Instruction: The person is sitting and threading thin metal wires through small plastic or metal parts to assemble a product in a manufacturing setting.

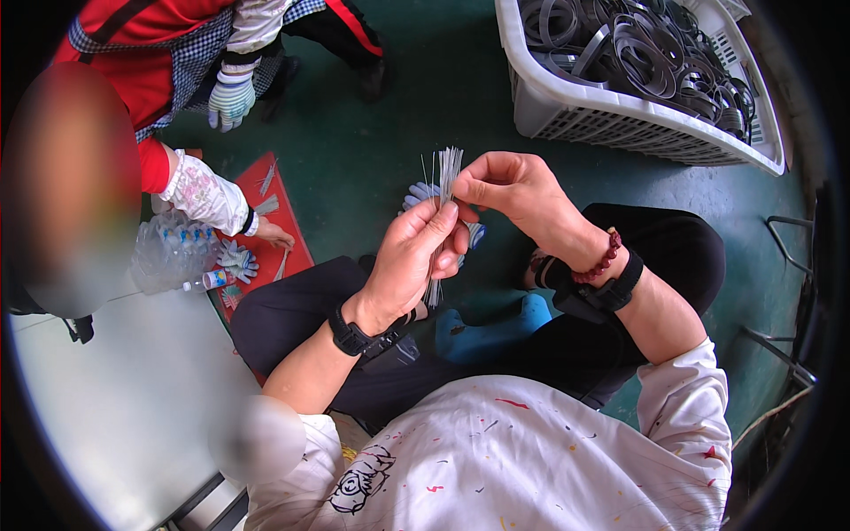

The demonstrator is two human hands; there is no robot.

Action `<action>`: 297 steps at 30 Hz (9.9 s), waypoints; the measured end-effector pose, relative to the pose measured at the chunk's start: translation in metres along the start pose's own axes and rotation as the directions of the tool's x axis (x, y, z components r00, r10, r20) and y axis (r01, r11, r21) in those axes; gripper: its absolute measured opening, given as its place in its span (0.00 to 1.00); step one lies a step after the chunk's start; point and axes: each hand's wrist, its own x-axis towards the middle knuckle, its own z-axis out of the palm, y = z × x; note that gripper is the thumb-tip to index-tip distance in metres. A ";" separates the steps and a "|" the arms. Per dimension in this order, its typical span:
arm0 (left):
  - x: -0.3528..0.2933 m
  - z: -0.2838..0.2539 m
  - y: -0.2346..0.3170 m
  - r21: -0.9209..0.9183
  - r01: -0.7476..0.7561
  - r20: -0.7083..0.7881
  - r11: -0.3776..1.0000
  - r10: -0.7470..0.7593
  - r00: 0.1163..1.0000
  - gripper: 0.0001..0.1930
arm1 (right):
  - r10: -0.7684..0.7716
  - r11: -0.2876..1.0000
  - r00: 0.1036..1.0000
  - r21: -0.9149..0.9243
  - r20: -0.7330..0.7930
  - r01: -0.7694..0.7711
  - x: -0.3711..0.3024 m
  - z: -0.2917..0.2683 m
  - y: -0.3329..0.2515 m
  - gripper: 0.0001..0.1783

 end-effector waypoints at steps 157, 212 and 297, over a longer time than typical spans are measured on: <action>-0.007 -0.008 0.016 -0.301 -0.010 0.130 0.954 0.052 0.990 0.11 | -0.095 0.936 0.949 0.351 0.300 -0.017 -0.010 0.002 -0.017 0.17; -0.005 -0.007 0.004 -0.101 -0.016 -0.120 0.995 0.003 0.993 0.09 | 0.024 0.986 0.996 0.163 0.088 -0.038 -0.011 0.015 -0.015 0.10; 0.003 -0.013 -0.001 0.027 -0.124 -0.334 0.992 0.126 0.934 0.07 | -0.196 0.979 0.971 -0.075 -0.138 0.187 -0.007 -0.008 -0.018 0.11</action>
